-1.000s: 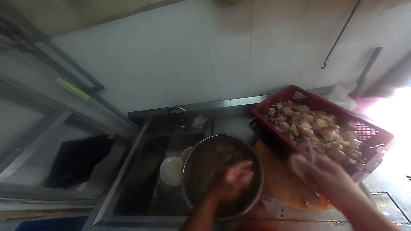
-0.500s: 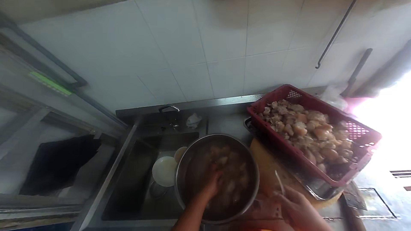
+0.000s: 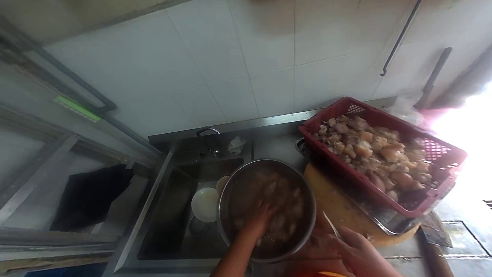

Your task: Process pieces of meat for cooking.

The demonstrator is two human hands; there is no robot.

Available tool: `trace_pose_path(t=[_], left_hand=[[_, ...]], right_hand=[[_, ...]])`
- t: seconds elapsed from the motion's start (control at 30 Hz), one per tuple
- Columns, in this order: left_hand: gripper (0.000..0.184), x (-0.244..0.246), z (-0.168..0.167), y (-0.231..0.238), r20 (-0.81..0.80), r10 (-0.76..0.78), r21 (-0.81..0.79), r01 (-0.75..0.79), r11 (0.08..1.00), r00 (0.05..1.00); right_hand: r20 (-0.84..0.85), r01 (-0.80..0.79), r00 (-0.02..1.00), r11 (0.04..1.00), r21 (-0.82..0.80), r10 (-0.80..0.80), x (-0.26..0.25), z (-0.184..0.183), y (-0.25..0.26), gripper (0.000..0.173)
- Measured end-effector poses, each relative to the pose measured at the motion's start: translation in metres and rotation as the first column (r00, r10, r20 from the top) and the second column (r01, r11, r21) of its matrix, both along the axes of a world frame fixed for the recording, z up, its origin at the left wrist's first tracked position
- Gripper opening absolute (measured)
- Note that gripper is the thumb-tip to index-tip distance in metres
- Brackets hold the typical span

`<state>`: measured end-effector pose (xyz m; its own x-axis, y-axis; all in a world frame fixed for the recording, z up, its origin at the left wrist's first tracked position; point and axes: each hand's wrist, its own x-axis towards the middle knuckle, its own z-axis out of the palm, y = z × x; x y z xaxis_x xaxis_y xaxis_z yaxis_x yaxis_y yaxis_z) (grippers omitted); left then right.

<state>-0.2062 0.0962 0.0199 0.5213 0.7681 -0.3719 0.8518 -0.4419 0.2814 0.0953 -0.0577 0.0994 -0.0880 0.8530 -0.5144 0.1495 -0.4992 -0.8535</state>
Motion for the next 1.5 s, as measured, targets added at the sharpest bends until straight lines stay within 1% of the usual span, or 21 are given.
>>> trace_pose_path(t=[0.07, 0.1, 0.13, 0.2, 0.23, 0.3, 0.37, 0.47, 0.53, 0.63, 0.7, 0.77, 0.83, 0.9, 0.97, 1.1, 1.2, 1.33, 1.4, 1.47, 1.5], left_hand=[[0.057, 0.004, -0.011, 0.004, 0.053, 0.111, -0.062, -0.108, 0.992, 0.992], [0.051, 0.005, -0.011, 0.007, 0.177, 0.216, -0.128, -0.195, 0.972, 0.960], [0.047, 0.006, -0.005, 0.009, 0.357, 0.351, -0.229, -0.283, 0.931, 0.866], [0.041, 0.011, 0.018, 0.008, 0.612, 0.635, -0.574, -0.289, 0.767, 0.471], [0.041, 0.015, 0.034, 0.003, 0.621, 0.725, -0.713, -0.170, 0.680, 0.297], [0.044, 0.026, 0.061, -0.010, 0.589, 0.790, -0.807, 0.073, 0.586, 0.173], [0.053, 0.040, 0.076, -0.021, 0.621, 0.752, -0.783, 0.223, 0.581, 0.221], [0.062, 0.064, 0.089, -0.038, 0.715, 0.580, -0.694, 0.290, 0.659, 0.391], [0.059, 0.076, 0.090, -0.046, 0.734, 0.474, -0.646, 0.282, 0.710, 0.487], [0.056, 0.077, 0.080, -0.038, 0.691, 0.515, -0.696, 0.275, 0.663, 0.508], [0.054, 0.066, 0.063, -0.022, 0.618, 0.505, -0.672, 0.072, 0.737, 0.602], [0.058, 0.055, 0.035, -0.003, 0.463, 0.401, -0.477, -0.160, 0.864, 0.790], [0.066, 0.045, 0.011, -0.005, 0.328, 0.361, -0.378, -0.229, 0.897, 0.873], [0.065, 0.045, 0.003, -0.010, 0.318, 0.310, -0.306, -0.213, 0.928, 0.896], [0.064, 0.047, -0.001, -0.015, 0.289, 0.254, -0.229, -0.191, 0.955, 0.923], [0.071, 0.050, -0.004, -0.026, 0.009, 0.181, -0.141, -0.178, 0.974, 0.983], [0.068, 0.049, -0.003, -0.028, -0.078, 0.207, -0.117, -0.215, 0.969, 0.975], [0.064, 0.036, -0.002, -0.021, -0.015, 0.423, -0.356, -0.400, 0.845, 0.906], [0.058, 0.025, 0.005, -0.015, 0.131, 0.679, -0.577, -0.501, 0.645, 0.723], [0.047, 0.015, 0.009, -0.013, 0.231, 0.899, -0.814, -0.432, 0.388, 0.372], [0.044, 0.014, 0.012, -0.012, 0.230, 0.951, -0.907, -0.309, 0.287, 0.208]], right_hand=[[0.004, -0.016, 1.000, 1.000, 0.001, 0.016, -0.003, 0.001, 0.000, 0.028], [0.012, -0.025, 1.000, 1.000, 0.004, 0.025, -0.003, 0.002, 0.000, 0.029], [0.026, -0.029, 0.999, 0.999, 0.015, 0.028, -0.001, 0.003, -0.001, 0.029], [0.062, -0.033, 0.998, 0.998, 0.060, 0.029, 0.004, 0.004, -0.001, 0.029], [0.088, -0.040, 0.996, 0.995, 0.093, 0.032, 0.006, 0.005, 0.000, 0.029], [0.144, -0.061, 0.989, 0.981, 0.183, 0.034, 0.003, 0.012, 0.004, 0.035], [0.189, -0.092, 0.981, 0.950, 0.298, 0.036, -0.003, 0.020, 0.013, 0.049], [0.192, -0.119, 0.980, 0.910, 0.397, 0.044, -0.017, 0.027, 0.024, 0.066], [0.182, -0.106, 0.983, 0.917, 0.385, 0.037, -0.019, 0.028, 0.027, 0.057], [0.227, -0.016, 0.971, 0.931, 0.365, -0.072, 0.003, 0.036, 0.037, 0.029], [0.345, 0.041, 0.913, 0.892, 0.450, -0.216, 0.029, 0.055, 0.054, 0.018], [0.439, 0.079, 0.821, 0.833, 0.547, -0.366, 0.057, 0.082, 0.076, 0.014], [0.501, 0.088, 0.759, 0.828, 0.553, -0.416, 0.078, 0.106, 0.094, 0.016], [0.551, 0.050, 0.758, 0.873, 0.485, -0.349, 0.080, 0.119, 0.102, 0.018], [0.615, -0.083, 0.775, 0.941, 0.328, -0.146, 0.064, 0.103, 0.098, 0.019], [0.813, -0.208, 0.524, 0.964, -0.168, 0.254, 0.020, 0.021, 0.080, 0.049], [0.889, -0.126, 0.373, 0.964, -0.234, 0.264, 0.008, -0.019, 0.067, 0.064], [0.932, -0.109, 0.280, 0.972, -0.209, 0.232, 0.016, -0.026, 0.040, 0.059], [0.953, -0.103, 0.228, 0.978, -0.181, 0.200, 0.025, -0.028, 0.029, 0.055], [0.967, -0.104, 0.181, 0.981, -0.161, 0.178, 0.033, -0.033, 0.022, 0.046], [0.969, -0.103, 0.165, 0.981, -0.166, 0.182, 0.035, -0.033, 0.020, 0.044]])
